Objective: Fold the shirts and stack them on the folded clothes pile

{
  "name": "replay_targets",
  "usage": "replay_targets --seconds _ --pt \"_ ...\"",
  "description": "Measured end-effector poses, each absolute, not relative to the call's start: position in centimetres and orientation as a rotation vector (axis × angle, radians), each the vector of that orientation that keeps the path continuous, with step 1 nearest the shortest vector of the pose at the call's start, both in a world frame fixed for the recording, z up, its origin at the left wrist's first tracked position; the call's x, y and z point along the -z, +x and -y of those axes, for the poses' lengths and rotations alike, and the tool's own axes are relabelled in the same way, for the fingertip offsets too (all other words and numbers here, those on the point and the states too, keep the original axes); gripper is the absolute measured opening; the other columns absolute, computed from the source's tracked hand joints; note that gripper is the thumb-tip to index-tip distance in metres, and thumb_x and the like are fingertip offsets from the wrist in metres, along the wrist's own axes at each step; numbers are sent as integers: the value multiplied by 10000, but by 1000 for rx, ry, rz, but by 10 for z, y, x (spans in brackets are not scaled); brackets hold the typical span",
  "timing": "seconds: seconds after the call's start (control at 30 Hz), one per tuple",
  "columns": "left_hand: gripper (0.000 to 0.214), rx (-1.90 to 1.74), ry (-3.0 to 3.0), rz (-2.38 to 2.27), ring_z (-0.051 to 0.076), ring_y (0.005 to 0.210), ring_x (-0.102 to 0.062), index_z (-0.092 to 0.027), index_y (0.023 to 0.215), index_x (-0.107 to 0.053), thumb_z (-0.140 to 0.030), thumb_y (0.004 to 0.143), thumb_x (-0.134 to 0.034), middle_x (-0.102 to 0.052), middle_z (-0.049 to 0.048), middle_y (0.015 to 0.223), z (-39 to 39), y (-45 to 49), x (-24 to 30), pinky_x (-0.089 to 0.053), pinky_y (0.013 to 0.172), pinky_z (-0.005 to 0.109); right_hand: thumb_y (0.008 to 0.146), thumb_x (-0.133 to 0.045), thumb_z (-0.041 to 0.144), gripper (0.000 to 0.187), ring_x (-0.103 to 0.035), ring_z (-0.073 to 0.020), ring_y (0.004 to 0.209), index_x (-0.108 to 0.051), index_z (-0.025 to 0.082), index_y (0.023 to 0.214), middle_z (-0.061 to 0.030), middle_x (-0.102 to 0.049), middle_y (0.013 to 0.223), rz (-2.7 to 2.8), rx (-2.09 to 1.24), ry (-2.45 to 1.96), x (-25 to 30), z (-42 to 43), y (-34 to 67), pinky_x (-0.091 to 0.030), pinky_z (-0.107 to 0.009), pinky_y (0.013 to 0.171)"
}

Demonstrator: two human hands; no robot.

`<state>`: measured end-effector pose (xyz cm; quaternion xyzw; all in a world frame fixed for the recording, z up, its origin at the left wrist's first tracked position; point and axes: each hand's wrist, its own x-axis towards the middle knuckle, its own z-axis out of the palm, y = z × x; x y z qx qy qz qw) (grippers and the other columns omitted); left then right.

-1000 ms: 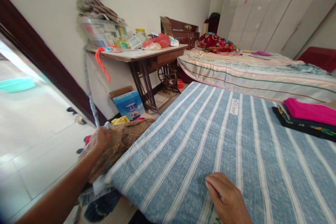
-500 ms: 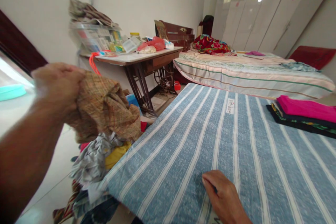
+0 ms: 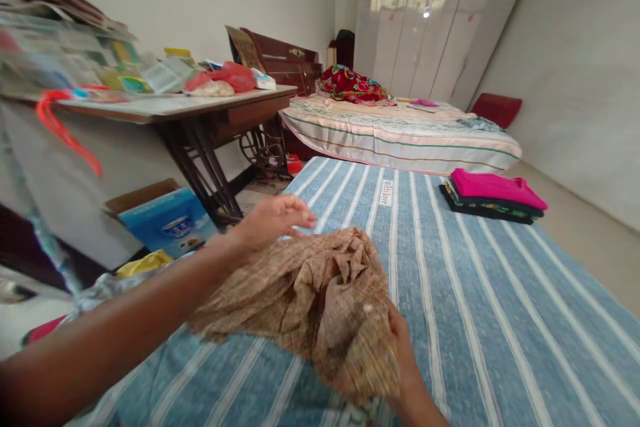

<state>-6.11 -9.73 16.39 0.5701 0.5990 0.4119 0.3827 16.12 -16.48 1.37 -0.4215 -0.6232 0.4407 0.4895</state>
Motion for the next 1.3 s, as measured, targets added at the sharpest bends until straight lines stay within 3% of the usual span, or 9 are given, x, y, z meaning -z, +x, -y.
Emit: replay_targets --seconds 0.1,0.2,0.33,0.5,0.7,0.83,1.03,1.17,1.3 --pt "76 -608 1956 -1594 173 731 -608 -173 731 -593 -230 742 -543 -628 7 718 100 -59 -128 -472 692 284 657 -728 524 357 -651 -210 592 -686 206 814 -37 -689 698 936 -1546 -1110 -9 171 172 -542 -298 534" --pt "128 -359 2342 -1404 193 876 -597 -187 850 -600 -187 758 -510 -640 23 883 110 -55 -112 -459 813 314 504 -852 398 379 -650 -202 612 -690 200 783 -22 -690 701 600 -1704 -1078 -12 175 176 -528 -283 581" --pt "307 -376 2542 -1246 228 1121 -515 -210 1067 -553 -140 769 -520 -596 65 1115 114 -45 -100 -398 985 372 524 -859 363 442 -669 -235 703 -686 206 899 -45 -709 810 450 -1769 -1015 -9 174 179 -532 -341 672" --pt "458 -355 2651 -1388 245 1212 -449 -208 1193 -497 -114 746 -528 -523 89 1257 104 -27 -92 -379 1025 399 475 -873 375 477 -675 -260 708 -666 199 868 -42 -707 769 395 -1725 -1061 -8 173 180 -533 -386 713" --pt "222 -17 2580 -1740 275 984 -600 -174 913 -641 -176 811 -444 -655 118 997 88 -14 -90 -467 864 400 612 -778 438 358 -651 -284 925 -692 221 883 -51 -712 914 505 -1729 -1039 -24 172 192 -517 -387 811" --pt "233 -183 2503 -1824 219 882 -632 -203 932 -624 -226 843 -410 -680 64 918 82 -22 -96 -462 771 315 597 -789 356 419 -650 -259 949 -685 237 985 -31 -703 993 389 -1645 -1058 -19 169 208 -500 -394 870" --pt "186 -810 1971 -1843 137 507 -535 -185 792 -629 -247 785 -454 -536 -31 515 78 -33 -127 -367 493 223 627 -770 270 562 -605 -272 1052 -616 250 1167 -59 -631 1186 389 -1694 -858 -23 162 220 -462 -424 931" --pt "209 -1203 1478 -1531 87 368 -410 -164 857 -652 -286 710 -570 -493 -63 480 79 -32 -152 -280 366 200 649 -736 294 591 -610 -292 1036 -584 280 1220 -67 -646 1157 349 -1631 -836 -33 156 226 -437 -498 947" --pt "210 -1301 1199 -1199 76 404 -469 -136 797 -658 -286 651 -659 -562 -26 548 80 -33 -167 -348 388 180 671 -690 321 475 -576 -276 1098 -645 250 1139 -76 -614 1212 431 -1478 -782 -43 154 234 -417 -464 987"
